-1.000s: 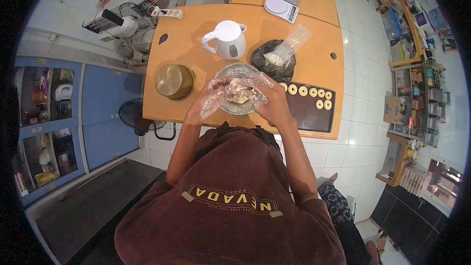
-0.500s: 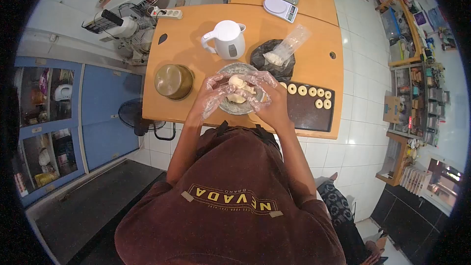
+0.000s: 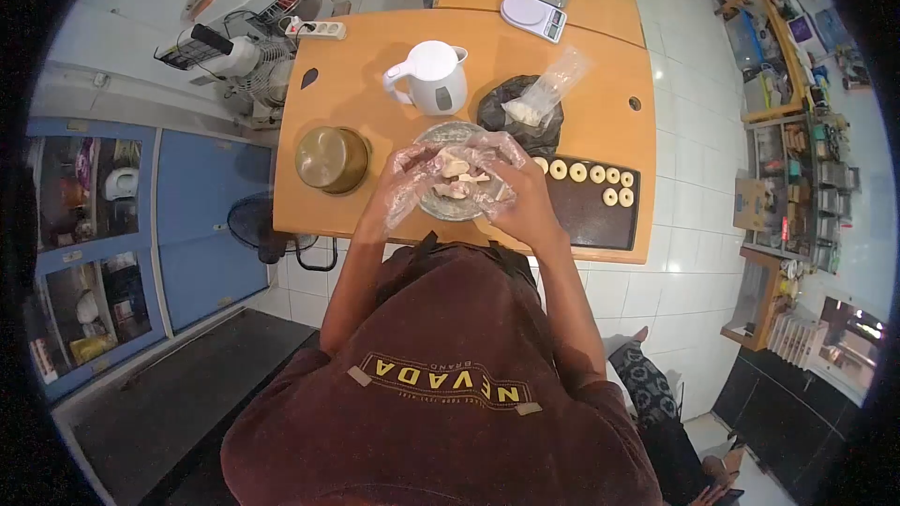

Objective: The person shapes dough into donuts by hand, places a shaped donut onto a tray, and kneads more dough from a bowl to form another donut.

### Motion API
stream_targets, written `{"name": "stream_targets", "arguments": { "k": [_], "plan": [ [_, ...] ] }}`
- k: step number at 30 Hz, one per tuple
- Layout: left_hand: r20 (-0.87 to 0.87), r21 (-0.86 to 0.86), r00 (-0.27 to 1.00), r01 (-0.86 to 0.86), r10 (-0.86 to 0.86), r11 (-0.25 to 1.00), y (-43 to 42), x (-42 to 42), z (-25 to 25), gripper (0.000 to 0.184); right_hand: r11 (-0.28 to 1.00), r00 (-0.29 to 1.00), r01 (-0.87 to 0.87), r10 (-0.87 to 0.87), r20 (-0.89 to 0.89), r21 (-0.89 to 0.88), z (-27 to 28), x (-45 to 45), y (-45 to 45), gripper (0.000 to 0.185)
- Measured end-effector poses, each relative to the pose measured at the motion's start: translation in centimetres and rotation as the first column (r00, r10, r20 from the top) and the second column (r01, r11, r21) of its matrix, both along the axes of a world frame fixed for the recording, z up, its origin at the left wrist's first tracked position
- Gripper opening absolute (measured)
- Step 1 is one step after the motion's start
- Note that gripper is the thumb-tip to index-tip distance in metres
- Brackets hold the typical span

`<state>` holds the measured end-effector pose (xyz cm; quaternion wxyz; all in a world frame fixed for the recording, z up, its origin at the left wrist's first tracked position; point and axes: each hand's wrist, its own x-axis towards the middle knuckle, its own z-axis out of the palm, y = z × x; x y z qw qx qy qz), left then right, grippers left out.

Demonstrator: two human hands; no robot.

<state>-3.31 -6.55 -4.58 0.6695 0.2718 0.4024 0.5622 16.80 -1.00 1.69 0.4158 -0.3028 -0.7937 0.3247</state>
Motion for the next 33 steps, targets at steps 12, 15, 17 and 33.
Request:
{"name": "stream_targets", "arguments": {
  "k": [12,15,17,33],
  "plan": [
    [0.214,-0.010,0.976,0.035,-0.032,0.999,0.9,0.1,-1.3,0.036,0.998,0.999,0.038,-0.040,-0.033,-0.058,-0.4,0.1,0.4,0.033],
    [0.098,0.054,0.995,0.000,-0.005,0.999,1.0,0.2,0.5,0.036,0.991,0.998,0.057,-0.061,-0.032,-0.121,-0.1,-0.1,0.4,0.035],
    [0.024,0.086,1.000,-0.018,0.016,0.996,1.2,0.4,1.2,0.037,0.994,0.997,0.083,-0.082,0.013,-0.075,-0.7,0.0,0.5,0.034],
    [0.054,0.050,0.997,-0.064,0.062,0.997,0.6,0.8,-0.3,0.037,1.000,1.000,0.000,0.001,0.031,-0.019,-0.2,0.1,0.4,0.032]
  ]
}}
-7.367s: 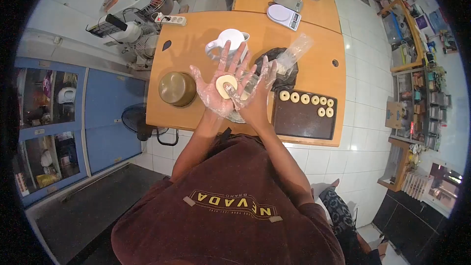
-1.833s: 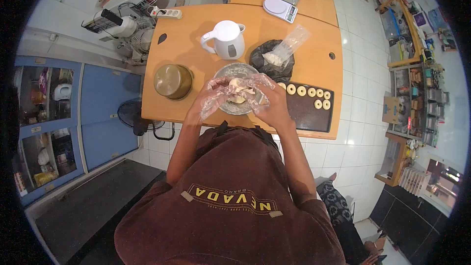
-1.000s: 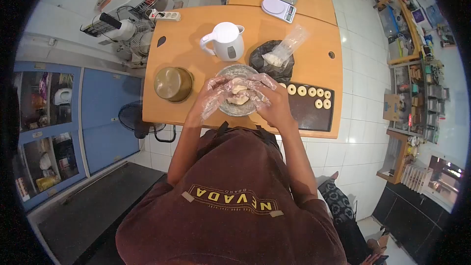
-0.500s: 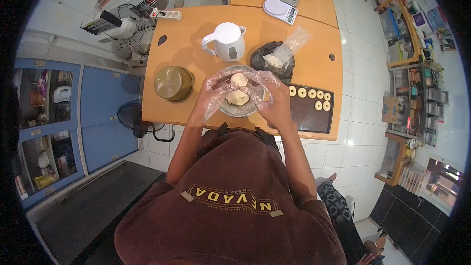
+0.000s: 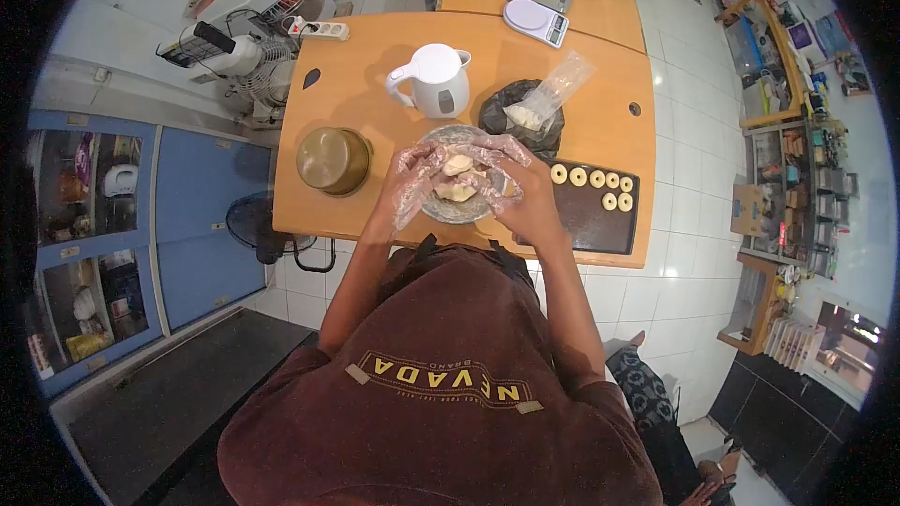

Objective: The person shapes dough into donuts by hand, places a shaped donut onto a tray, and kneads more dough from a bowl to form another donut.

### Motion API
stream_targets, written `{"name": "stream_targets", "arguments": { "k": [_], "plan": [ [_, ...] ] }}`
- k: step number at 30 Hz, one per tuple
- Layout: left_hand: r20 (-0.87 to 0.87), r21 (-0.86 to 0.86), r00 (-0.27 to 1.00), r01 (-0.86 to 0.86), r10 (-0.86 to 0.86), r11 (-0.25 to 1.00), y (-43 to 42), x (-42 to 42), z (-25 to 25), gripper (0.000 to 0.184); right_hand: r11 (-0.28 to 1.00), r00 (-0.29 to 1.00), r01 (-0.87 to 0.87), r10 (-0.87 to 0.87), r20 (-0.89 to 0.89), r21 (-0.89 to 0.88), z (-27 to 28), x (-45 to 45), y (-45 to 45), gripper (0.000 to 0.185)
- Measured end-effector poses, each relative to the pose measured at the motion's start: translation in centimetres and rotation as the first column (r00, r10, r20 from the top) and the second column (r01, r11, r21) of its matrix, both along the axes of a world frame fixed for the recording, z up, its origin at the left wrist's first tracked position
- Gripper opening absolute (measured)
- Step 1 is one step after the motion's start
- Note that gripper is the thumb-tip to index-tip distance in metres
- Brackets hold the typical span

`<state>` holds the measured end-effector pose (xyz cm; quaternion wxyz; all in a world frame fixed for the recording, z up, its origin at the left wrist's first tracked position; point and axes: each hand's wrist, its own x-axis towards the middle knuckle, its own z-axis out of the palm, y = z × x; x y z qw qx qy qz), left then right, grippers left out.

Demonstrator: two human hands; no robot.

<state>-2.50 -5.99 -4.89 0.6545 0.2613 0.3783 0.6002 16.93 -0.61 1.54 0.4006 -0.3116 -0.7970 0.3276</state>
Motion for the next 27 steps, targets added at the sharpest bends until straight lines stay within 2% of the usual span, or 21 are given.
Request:
{"name": "stream_targets", "arguments": {
  "k": [2,5,8,10,11,14,17,19,25,27],
  "plan": [
    [-0.032,0.009,0.999,0.045,-0.044,0.999,-0.1,-0.2,-0.3,0.041,1.000,0.999,0.007,-0.006,0.031,-0.021,-0.7,0.5,0.1,0.031],
    [-0.066,-0.064,0.994,0.079,-0.083,0.995,-0.2,-0.2,-0.6,0.043,0.998,0.998,0.038,-0.035,0.056,-0.055,-1.0,0.8,-0.1,0.026],
    [0.036,-0.068,0.999,0.021,-0.019,0.997,-0.3,0.6,-2.2,0.042,0.988,0.997,0.074,-0.069,0.046,-0.137,-1.2,0.8,-0.3,0.023],
    [-0.008,0.020,0.999,0.036,-0.036,0.999,-0.3,0.7,0.7,0.041,0.978,0.995,0.101,-0.098,0.027,-0.183,-1.9,0.7,-0.4,0.022],
    [-0.031,0.065,0.999,0.045,-0.043,0.997,-0.3,0.8,1.7,0.041,0.980,0.997,0.080,-0.077,0.025,-0.183,-2.0,0.9,-0.4,0.024],
    [-0.013,0.019,1.000,-0.026,0.026,0.999,-0.9,0.9,1.2,0.039,0.986,0.999,0.044,-0.046,-0.010,-0.163,-1.9,1.0,-0.3,0.027],
    [0.050,-0.035,0.998,0.032,-0.031,0.999,-0.4,0.7,1.0,0.038,0.992,0.998,0.039,-0.045,-0.049,-0.117,-0.8,0.8,-0.4,0.029],
    [0.030,-0.040,0.999,0.042,-0.041,0.998,-0.5,0.9,0.3,0.038,0.994,1.000,-0.003,0.002,-0.014,-0.112,-0.4,1.3,-0.4,0.029],
    [-0.080,-0.070,0.996,0.038,-0.044,0.997,-0.7,1.4,0.1,0.042,1.000,0.999,0.001,0.000,0.035,-0.013,-2.0,1.9,-0.3,0.026],
    [-0.094,-0.084,0.994,0.044,-0.052,0.995,-0.8,1.4,0.1,0.044,0.996,1.000,0.000,0.001,0.013,-0.094,-1.8,1.8,-0.4,0.028]
  ]
}}
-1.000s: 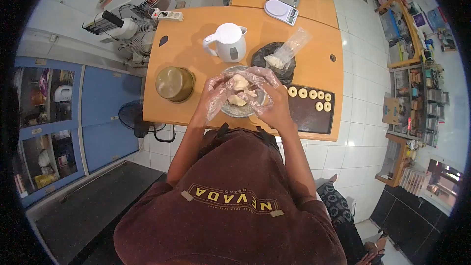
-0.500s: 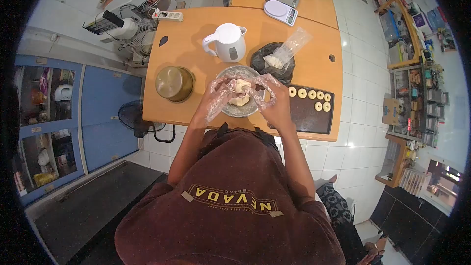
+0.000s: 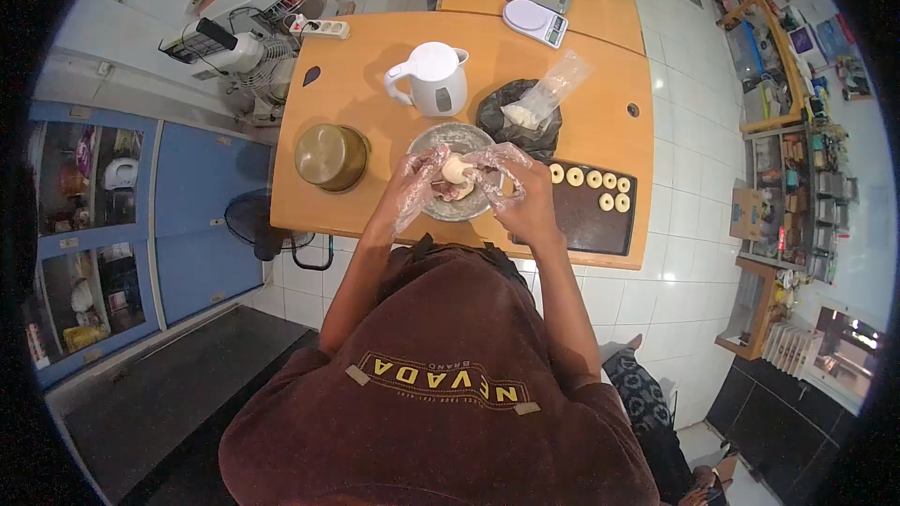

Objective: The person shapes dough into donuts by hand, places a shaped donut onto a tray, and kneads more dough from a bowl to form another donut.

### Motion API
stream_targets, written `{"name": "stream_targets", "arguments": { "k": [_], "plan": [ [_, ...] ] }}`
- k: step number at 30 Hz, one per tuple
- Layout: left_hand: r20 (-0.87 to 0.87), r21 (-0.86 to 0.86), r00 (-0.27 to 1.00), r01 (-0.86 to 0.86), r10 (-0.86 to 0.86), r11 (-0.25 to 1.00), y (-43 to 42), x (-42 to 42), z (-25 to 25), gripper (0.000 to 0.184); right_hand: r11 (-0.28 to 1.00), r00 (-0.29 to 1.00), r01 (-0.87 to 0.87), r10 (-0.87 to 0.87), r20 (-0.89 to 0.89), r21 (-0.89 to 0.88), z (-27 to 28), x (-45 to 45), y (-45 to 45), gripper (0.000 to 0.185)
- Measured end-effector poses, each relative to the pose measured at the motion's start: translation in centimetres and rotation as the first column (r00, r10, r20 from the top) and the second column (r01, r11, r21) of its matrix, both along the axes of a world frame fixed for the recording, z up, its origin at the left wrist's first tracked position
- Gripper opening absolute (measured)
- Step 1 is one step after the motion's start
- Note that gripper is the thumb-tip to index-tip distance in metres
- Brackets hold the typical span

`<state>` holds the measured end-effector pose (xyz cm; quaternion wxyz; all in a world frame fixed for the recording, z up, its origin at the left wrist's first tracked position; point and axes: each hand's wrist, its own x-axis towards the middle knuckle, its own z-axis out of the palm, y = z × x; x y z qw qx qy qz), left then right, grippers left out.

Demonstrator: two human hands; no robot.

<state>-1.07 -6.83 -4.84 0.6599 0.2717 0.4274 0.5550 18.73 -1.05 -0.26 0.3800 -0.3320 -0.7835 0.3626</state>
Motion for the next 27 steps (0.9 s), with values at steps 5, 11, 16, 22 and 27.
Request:
{"name": "stream_targets", "arguments": {
  "k": [5,11,16,22,27],
  "plan": [
    [-0.010,0.019,1.000,-0.001,0.001,1.000,0.1,-0.1,-1.0,0.045,0.997,0.999,-0.010,0.006,-0.047,-0.075,0.9,-0.3,-0.4,0.026],
    [-0.066,-0.002,0.998,0.018,-0.018,1.000,0.0,0.1,0.2,0.043,0.997,0.999,0.035,-0.035,-0.001,0.063,0.4,-0.3,-0.4,0.020],
    [-0.074,-0.014,0.997,-0.010,0.008,1.000,0.1,0.1,0.9,0.042,1.000,0.999,0.010,-0.009,-0.045,0.026,0.0,-0.2,-0.1,0.020],
    [-0.090,-0.056,0.995,0.037,-0.042,0.998,0.1,-0.7,1.0,0.043,1.000,0.998,-0.026,0.027,-0.059,0.012,0.4,-0.5,-0.1,0.025],
    [-0.155,-0.094,0.982,0.095,-0.109,0.991,-0.1,-1.2,0.8,0.047,0.998,0.998,-0.056,0.057,-0.024,0.034,-0.1,-0.6,0.1,0.023]
  ]
}}
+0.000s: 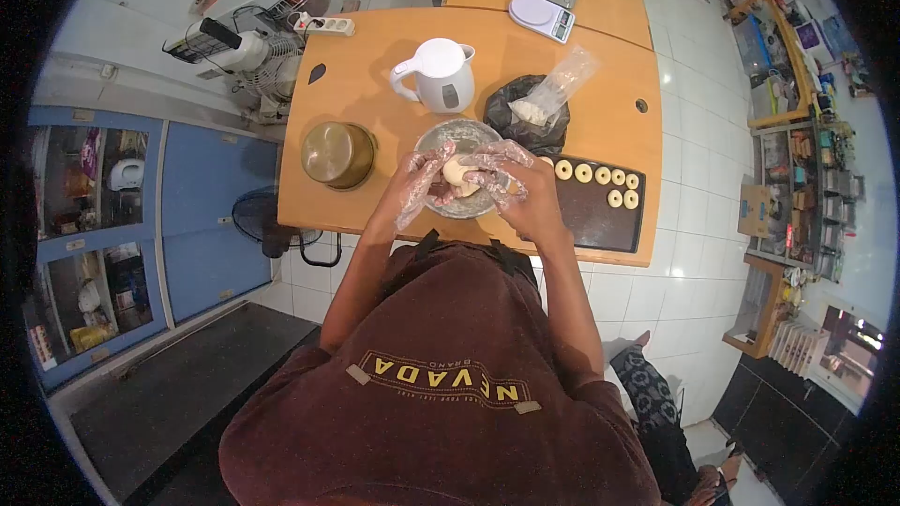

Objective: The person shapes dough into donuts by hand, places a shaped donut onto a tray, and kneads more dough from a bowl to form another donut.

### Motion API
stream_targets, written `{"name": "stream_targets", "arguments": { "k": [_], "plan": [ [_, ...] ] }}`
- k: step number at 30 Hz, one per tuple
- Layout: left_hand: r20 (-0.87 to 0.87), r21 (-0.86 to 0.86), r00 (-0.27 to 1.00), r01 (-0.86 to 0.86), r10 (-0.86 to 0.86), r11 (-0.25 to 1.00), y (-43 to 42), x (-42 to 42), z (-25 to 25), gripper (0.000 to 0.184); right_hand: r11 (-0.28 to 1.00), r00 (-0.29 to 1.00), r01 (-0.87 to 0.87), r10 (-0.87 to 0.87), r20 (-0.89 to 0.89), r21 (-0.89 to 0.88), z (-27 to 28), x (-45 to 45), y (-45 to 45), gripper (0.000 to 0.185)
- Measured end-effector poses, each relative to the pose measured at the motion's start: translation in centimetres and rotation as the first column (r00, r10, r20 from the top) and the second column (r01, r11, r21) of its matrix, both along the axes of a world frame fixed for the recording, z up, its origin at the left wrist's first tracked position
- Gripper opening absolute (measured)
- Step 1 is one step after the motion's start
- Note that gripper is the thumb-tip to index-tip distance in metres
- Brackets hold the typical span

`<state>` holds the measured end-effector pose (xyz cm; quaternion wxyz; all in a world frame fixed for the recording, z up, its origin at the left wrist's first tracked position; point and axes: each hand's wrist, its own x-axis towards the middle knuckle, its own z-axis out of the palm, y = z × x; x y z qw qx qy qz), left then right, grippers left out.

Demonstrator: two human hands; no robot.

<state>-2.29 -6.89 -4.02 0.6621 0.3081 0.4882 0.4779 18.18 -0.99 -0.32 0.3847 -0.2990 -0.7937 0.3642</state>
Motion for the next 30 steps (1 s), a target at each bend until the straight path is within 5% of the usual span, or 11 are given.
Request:
{"name": "stream_targets", "arguments": {
  "k": [2,5,8,13,19,23,25,26,30],
  "plan": [
    [-0.086,-0.002,0.993,0.077,-0.077,0.997,-0.1,-0.6,-0.3,0.056,0.999,0.999,0.029,-0.030,-0.025,-0.034,-0.5,-0.1,0.1,0.021],
    [0.227,-0.018,0.960,-0.163,0.163,0.986,1.0,0.7,-1.0,0.088,0.991,0.994,0.048,-0.060,-0.089,-0.129,0.1,-1.3,-0.4,0.020],
    [0.603,-0.024,0.764,-0.270,0.229,0.962,1.7,1.4,1.0,0.111,0.999,0.998,0.027,-0.030,-0.061,-0.047,-0.3,-2.8,-1.4,0.022],
    [0.725,0.113,0.687,-0.188,0.048,0.976,2.3,1.8,2.7,0.109,0.965,0.997,0.032,-0.049,0.060,0.260,-1.1,-3.7,-1.6,0.027],
    [0.878,0.151,0.478,-0.207,-0.034,0.967,2.9,2.4,4.3,0.108,0.976,0.987,-0.065,0.032,0.155,0.209,3.4,-2.7,-1.3,0.043],
    [0.957,0.153,0.276,-0.223,-0.088,0.963,3.4,2.8,4.0,0.109,0.967,0.987,0.150,-0.159,0.030,0.207,3.4,-2.5,-1.2,0.072],
    [0.931,0.179,0.355,-0.254,-0.081,0.950,3.4,3.3,4.5,0.109,0.939,0.955,0.288,-0.296,0.018,0.186,3.2,-2.8,-0.2,0.089],
    [0.918,0.191,0.388,-0.268,-0.075,0.944,3.4,3.5,4.8,0.108,0.958,0.960,0.270,-0.276,0.049,0.098,2.1,-2.4,0.2,0.111],
    [0.853,0.257,0.516,-0.287,-0.078,0.923,3.4,3.9,5.4,0.108,0.979,0.985,0.159,-0.149,0.085,-0.128,-0.3,-2.1,0.2,0.127]
  ]
}}
